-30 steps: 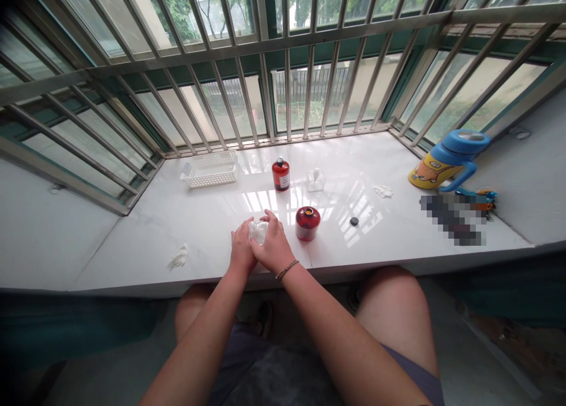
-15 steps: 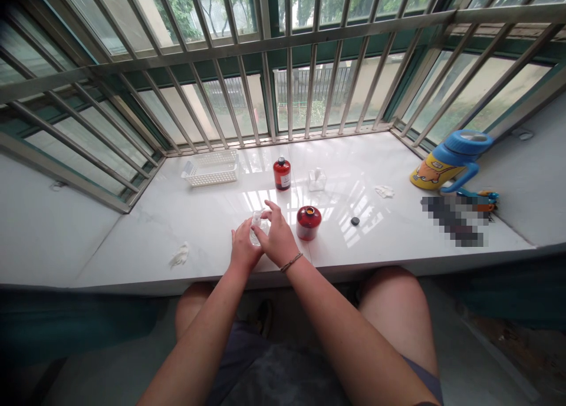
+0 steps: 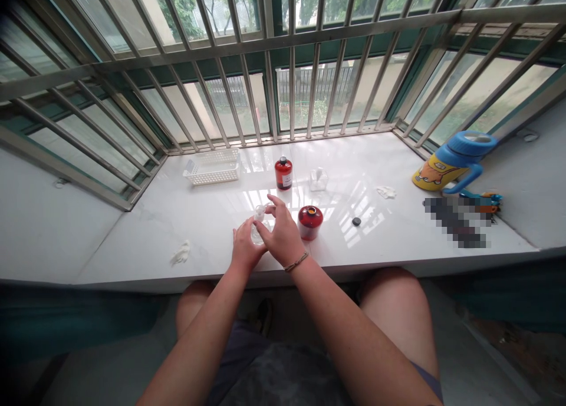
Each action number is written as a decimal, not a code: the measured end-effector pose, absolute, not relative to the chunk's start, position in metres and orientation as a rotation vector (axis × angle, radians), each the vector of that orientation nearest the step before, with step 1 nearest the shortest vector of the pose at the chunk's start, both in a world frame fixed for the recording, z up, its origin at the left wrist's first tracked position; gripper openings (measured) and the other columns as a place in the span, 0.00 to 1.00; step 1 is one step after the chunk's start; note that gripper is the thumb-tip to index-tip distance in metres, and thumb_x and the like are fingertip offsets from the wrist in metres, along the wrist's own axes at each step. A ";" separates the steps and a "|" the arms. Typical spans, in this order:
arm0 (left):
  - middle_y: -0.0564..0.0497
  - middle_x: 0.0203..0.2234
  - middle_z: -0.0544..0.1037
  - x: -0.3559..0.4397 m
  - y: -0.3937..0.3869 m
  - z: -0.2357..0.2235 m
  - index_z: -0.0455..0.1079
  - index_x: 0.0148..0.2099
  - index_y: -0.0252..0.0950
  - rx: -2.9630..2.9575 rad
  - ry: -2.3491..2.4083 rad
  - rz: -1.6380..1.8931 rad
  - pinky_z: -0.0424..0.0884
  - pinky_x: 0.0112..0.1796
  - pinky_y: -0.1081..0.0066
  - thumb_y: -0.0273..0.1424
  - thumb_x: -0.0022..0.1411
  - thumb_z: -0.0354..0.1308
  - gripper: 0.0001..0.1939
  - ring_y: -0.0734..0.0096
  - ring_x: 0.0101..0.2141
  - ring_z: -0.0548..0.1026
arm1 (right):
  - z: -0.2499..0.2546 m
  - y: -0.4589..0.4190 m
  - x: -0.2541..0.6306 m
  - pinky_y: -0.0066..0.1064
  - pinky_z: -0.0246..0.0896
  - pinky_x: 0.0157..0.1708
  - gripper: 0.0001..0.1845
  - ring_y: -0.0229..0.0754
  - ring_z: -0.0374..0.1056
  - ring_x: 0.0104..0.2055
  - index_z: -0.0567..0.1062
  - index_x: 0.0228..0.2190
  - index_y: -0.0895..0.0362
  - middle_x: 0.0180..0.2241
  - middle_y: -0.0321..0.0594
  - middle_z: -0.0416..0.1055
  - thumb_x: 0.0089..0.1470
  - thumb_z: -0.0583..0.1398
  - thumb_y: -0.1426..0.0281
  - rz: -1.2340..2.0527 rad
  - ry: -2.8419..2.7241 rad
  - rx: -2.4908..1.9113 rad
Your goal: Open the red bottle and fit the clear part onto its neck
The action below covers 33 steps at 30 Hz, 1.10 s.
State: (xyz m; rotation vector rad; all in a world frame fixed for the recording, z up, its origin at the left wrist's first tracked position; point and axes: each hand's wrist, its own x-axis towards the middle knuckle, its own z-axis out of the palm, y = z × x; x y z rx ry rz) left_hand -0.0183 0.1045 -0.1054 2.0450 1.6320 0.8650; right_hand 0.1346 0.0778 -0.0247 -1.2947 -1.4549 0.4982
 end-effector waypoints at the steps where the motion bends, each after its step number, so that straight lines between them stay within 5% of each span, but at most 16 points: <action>1: 0.36 0.68 0.72 -0.018 0.105 -0.105 0.61 0.73 0.42 2.043 1.627 0.867 0.47 0.71 0.31 0.42 0.59 0.72 0.44 0.39 0.70 0.66 | -0.024 0.078 0.135 0.50 0.72 0.59 0.39 0.53 0.76 0.56 0.61 0.68 0.51 0.51 0.47 0.77 0.62 0.69 0.62 0.500 -1.455 -1.298; 33: 0.37 0.66 0.74 -0.016 0.105 -0.106 0.63 0.71 0.40 2.053 1.646 0.908 0.52 0.71 0.33 0.37 0.58 0.72 0.42 0.39 0.67 0.70 | -0.041 0.060 0.137 0.52 0.73 0.57 0.38 0.53 0.79 0.52 0.62 0.66 0.49 0.48 0.42 0.82 0.60 0.69 0.71 0.397 -1.595 -1.269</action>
